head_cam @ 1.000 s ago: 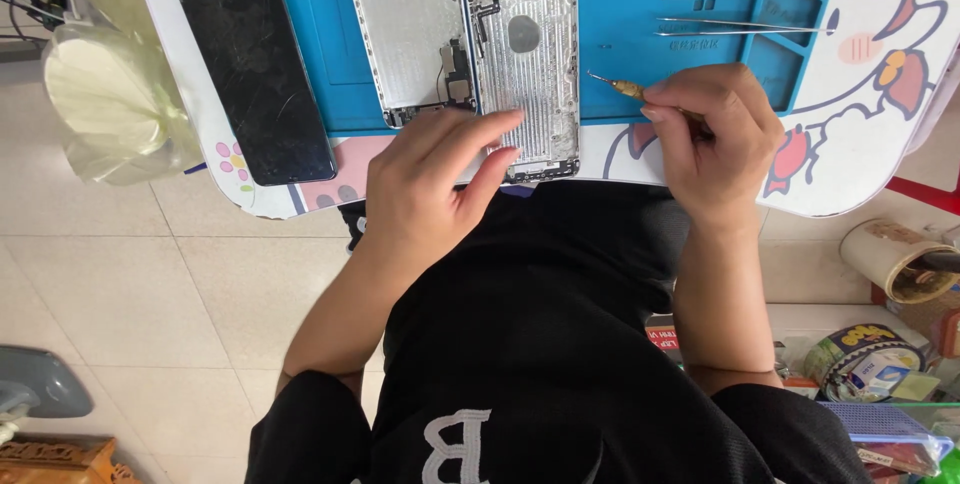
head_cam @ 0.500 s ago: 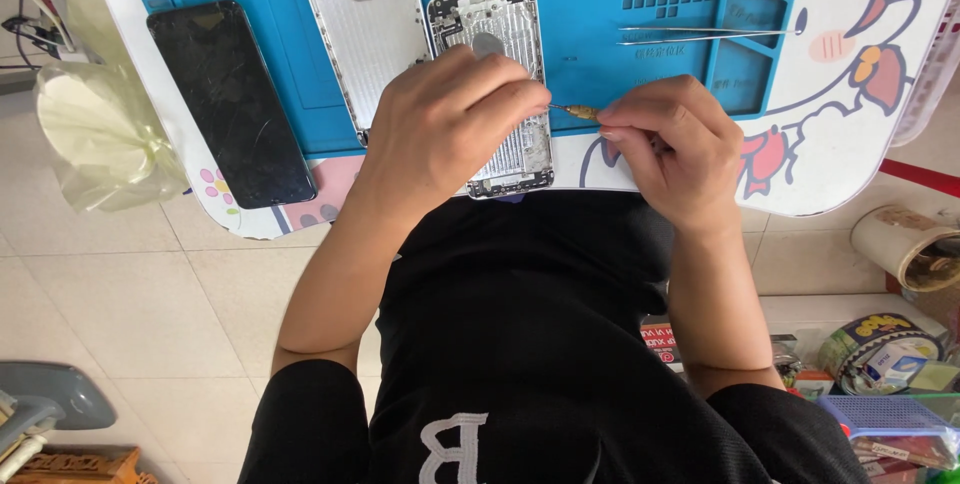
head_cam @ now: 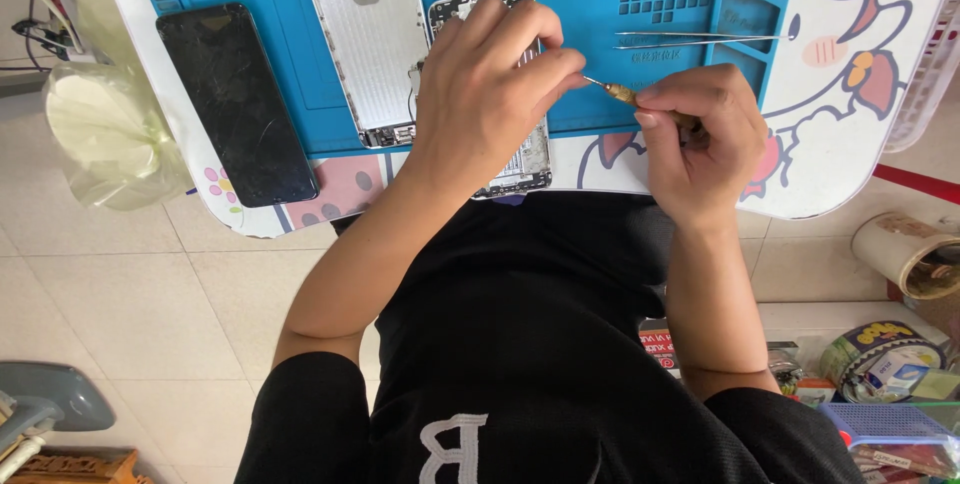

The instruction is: The person holds a disassembled phone frame and uses a small scraping tool to remove adhesive and residue from its inner edges and back plate. They then set the frame on the mat, pick up small internal components, and press them into a second phone housing on the work mat.

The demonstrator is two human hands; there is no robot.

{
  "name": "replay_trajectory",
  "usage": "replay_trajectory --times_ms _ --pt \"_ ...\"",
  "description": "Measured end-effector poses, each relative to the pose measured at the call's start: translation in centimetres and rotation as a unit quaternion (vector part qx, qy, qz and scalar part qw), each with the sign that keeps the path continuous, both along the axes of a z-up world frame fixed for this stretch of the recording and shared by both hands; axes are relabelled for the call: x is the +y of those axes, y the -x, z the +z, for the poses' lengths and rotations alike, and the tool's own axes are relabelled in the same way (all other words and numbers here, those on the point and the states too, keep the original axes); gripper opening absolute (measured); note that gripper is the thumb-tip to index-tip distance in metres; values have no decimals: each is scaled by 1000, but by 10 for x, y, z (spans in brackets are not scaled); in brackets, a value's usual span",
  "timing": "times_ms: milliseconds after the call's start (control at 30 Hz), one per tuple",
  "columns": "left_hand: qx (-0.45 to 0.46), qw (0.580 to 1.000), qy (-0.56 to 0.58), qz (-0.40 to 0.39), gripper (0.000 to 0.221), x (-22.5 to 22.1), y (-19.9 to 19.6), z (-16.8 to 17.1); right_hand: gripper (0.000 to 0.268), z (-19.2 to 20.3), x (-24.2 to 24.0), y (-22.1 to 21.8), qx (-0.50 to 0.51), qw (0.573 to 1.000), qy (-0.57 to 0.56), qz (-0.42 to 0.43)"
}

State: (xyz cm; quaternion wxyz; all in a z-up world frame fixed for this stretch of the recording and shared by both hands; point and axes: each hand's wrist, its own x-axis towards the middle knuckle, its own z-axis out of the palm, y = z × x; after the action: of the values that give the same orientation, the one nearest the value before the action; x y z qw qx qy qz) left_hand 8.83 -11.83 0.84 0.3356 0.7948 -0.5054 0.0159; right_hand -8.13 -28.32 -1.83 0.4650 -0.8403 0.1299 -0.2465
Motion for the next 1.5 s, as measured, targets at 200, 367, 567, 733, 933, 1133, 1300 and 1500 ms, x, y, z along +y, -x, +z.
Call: replay_trajectory --times_ms 200,367,567,733,933,1133,1300,1500 --pt "-30 999 -2 16 19 -3 1 -7 19 -1 0 0 3 1000 -12 -9" --pt "-35 999 -10 30 20 -3 4 -13 19 -1 0 0 1 1000 -1 -2" --pt "-8 999 9 41 24 11 -2 8 17 -6 1 3 -2 1000 -16 -9" --pt "28 992 54 107 17 61 -8 30 11 -12 2 9 -11 997 -76 -23" --pt "55 984 71 154 14 110 0 16 9 -9 3 6 10 998 -57 -16" --pt "18 981 41 191 17 107 0 10 10 -8 5 3 22 999 -37 -9" --pt "8 983 -15 185 22 75 -4 7 11 -7 6 3 32 999 -24 -6" --pt "-23 979 -37 202 22 60 -3 -2 12 -5 5 0 35 999 -9 -2"
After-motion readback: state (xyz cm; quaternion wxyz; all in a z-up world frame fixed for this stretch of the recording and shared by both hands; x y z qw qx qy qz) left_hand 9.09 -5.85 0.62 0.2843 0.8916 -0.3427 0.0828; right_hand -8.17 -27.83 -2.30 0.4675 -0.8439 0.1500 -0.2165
